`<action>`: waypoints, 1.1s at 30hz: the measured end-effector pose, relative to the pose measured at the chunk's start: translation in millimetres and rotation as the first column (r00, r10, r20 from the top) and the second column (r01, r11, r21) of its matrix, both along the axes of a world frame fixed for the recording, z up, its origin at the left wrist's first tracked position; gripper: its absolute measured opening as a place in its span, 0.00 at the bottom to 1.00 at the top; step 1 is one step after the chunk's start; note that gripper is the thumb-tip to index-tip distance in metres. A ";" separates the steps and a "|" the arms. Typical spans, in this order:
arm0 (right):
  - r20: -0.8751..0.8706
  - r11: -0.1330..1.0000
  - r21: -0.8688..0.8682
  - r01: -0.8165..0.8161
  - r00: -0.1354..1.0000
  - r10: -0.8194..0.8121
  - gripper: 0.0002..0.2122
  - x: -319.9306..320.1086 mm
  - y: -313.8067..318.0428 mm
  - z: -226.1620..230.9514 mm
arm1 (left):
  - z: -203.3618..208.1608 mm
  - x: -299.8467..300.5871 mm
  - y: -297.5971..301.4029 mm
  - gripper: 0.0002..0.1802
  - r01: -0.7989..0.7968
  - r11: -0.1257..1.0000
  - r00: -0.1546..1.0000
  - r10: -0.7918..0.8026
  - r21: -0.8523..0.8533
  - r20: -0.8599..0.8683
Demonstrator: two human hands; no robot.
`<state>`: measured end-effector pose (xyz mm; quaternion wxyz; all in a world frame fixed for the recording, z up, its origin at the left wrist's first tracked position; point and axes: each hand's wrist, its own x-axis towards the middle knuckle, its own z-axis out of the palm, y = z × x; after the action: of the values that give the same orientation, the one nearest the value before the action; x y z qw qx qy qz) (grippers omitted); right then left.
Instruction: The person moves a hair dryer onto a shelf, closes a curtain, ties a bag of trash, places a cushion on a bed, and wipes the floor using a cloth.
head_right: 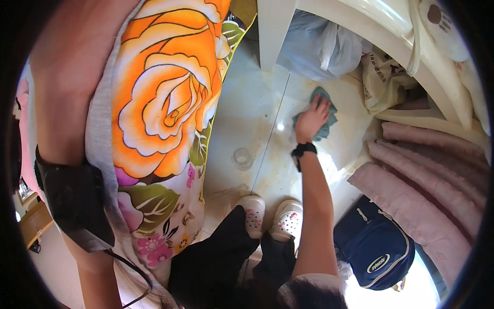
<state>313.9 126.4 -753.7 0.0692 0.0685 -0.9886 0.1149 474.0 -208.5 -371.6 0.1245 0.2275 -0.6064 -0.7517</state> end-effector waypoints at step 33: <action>0.136 0.773 -0.315 -0.551 0.780 0.611 0.25 127.1 -75.1 4.2 | -14.4 -95.4 23.5 0.03 0.313 0.945 0.909 -0.271 0.090 -0.318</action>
<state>441.0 51.3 -749.5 -0.0769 0.3490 -0.8955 0.2653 378.6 -185.0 -386.0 0.0852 0.0251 -0.5535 -0.8281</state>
